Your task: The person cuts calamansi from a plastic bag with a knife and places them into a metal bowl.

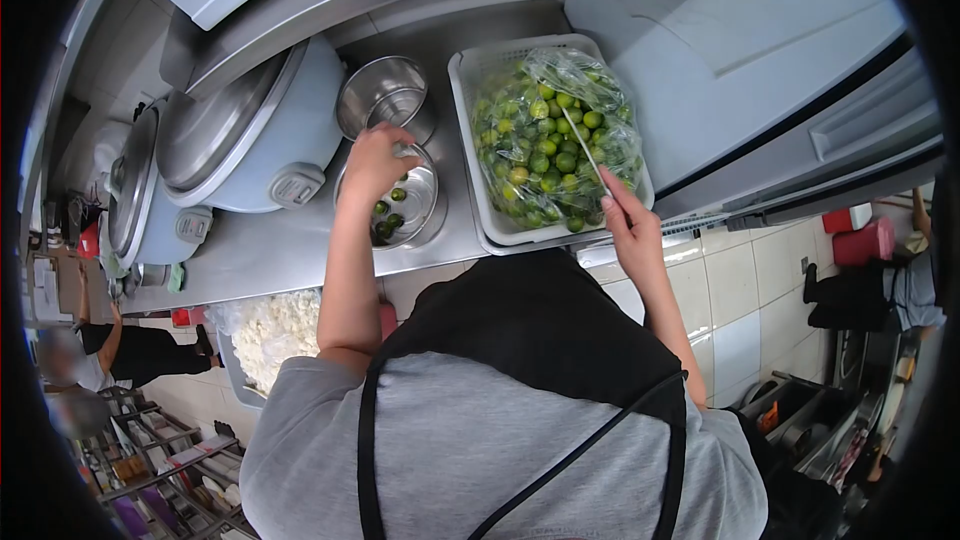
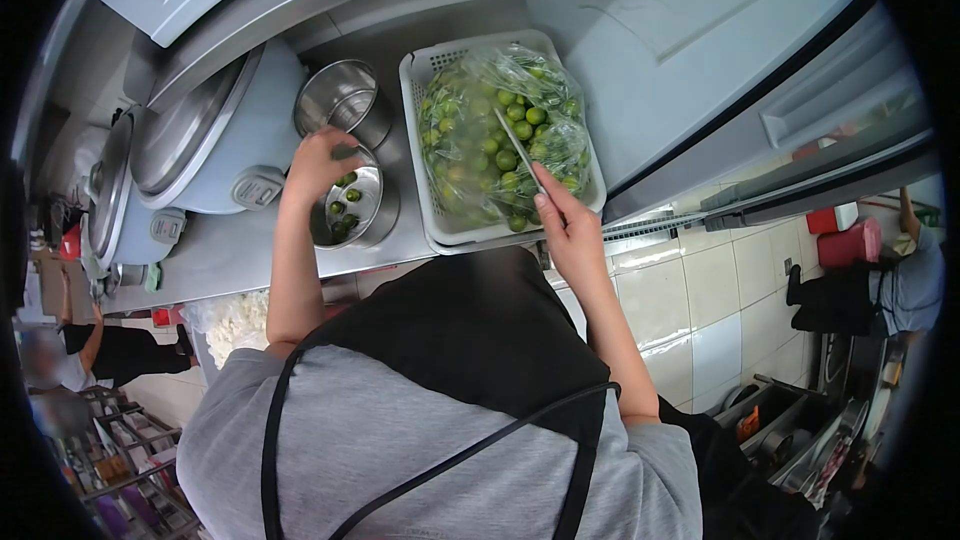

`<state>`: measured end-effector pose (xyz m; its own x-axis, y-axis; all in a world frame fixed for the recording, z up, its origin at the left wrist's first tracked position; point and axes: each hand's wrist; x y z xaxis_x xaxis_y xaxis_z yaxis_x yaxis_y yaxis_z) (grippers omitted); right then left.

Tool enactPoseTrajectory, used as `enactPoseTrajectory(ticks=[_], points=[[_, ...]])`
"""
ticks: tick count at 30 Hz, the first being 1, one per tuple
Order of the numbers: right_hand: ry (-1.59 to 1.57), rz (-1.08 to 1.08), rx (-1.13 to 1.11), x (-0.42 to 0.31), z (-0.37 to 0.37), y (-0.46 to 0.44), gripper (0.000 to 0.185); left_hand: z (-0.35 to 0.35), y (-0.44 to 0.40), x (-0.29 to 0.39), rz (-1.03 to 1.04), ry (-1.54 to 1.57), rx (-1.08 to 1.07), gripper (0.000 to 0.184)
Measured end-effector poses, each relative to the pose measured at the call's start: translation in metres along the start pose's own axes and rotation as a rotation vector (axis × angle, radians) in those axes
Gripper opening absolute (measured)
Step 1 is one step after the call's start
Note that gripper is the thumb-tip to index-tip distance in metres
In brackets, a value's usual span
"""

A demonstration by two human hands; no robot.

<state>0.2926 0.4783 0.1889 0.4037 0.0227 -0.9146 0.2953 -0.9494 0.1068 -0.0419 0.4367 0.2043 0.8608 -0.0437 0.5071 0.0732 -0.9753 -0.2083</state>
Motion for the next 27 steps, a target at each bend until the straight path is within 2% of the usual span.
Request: enactPoseTrajectory(ticks=[1,2,5,6,8,9,11,13,15,16,17,19,20,22,25,27], points=[[-0.002,0.023,0.006,-0.002,-0.001,-0.002,0.033,-0.001,-0.001,0.009,0.188,-0.266,0.101,0.025],[-0.005,0.046,0.012,-0.004,-0.002,-0.005,0.033,0.006,-0.010,0.027,0.167,-0.055,0.104,0.022],[0.038,0.136,0.019,-0.016,-0.006,-0.010,0.033,0.048,-0.039,0.074,0.414,0.190,0.046,0.018],[0.041,0.132,0.016,-0.019,-0.005,-0.011,0.033,0.068,-0.049,0.081,0.518,0.145,-0.025,0.016],[0.034,0.028,0.054,-0.023,-0.003,-0.013,0.033,0.087,-0.057,0.107,0.419,-0.099,-0.080,0.016],[0.034,0.026,0.055,-0.024,-0.002,-0.014,0.033,0.094,-0.061,0.109,0.420,-0.099,-0.079,0.016],[0.012,-0.064,0.074,-0.023,0.000,-0.014,0.034,0.107,-0.073,0.104,0.353,-0.302,-0.215,0.017],[-0.006,-0.036,0.084,-0.022,-0.001,-0.012,0.033,0.101,-0.076,0.100,0.358,-0.295,-0.233,0.023],[-0.026,-0.007,0.097,-0.021,-0.003,-0.010,0.033,0.089,-0.077,0.088,0.256,0.354,-0.055,0.030],[-0.060,-0.004,0.107,-0.020,-0.003,-0.008,0.033,0.083,-0.076,0.080,0.214,0.654,-0.054,0.033],[-0.094,-0.001,0.114,-0.018,-0.003,-0.006,0.033,0.078,-0.070,0.077,0.133,1.046,-0.066,0.027],[-0.118,0.000,0.105,-0.017,-0.001,-0.001,0.033,0.064,-0.054,0.083,-0.030,1.365,-0.014,0.028],[-0.128,-0.002,0.095,-0.017,0.001,0.001,0.033,0.063,-0.049,0.083,-0.029,1.365,-0.014,0.028],[-0.146,-0.021,0.042,-0.017,0.008,0.006,0.033,0.062,-0.042,0.082,-0.019,1.578,0.041,0.031],[-0.142,-0.049,-0.032,-0.019,0.018,0.006,0.034,0.061,-0.037,0.084,-0.008,1.579,0.084,0.033],[-0.105,-0.154,-0.021,-0.022,0.021,0.005,0.033,0.063,-0.036,0.085,-0.011,1.555,0.113,0.032]])
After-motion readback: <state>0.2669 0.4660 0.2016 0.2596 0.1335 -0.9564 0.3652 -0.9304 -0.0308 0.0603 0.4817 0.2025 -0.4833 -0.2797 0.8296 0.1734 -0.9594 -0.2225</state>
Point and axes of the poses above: each hand's wrist, its own y-axis away from the middle knuckle, its own z-axis out of the palm, x = y × z, and after that the axes turned 13 degrees about z, right-handed
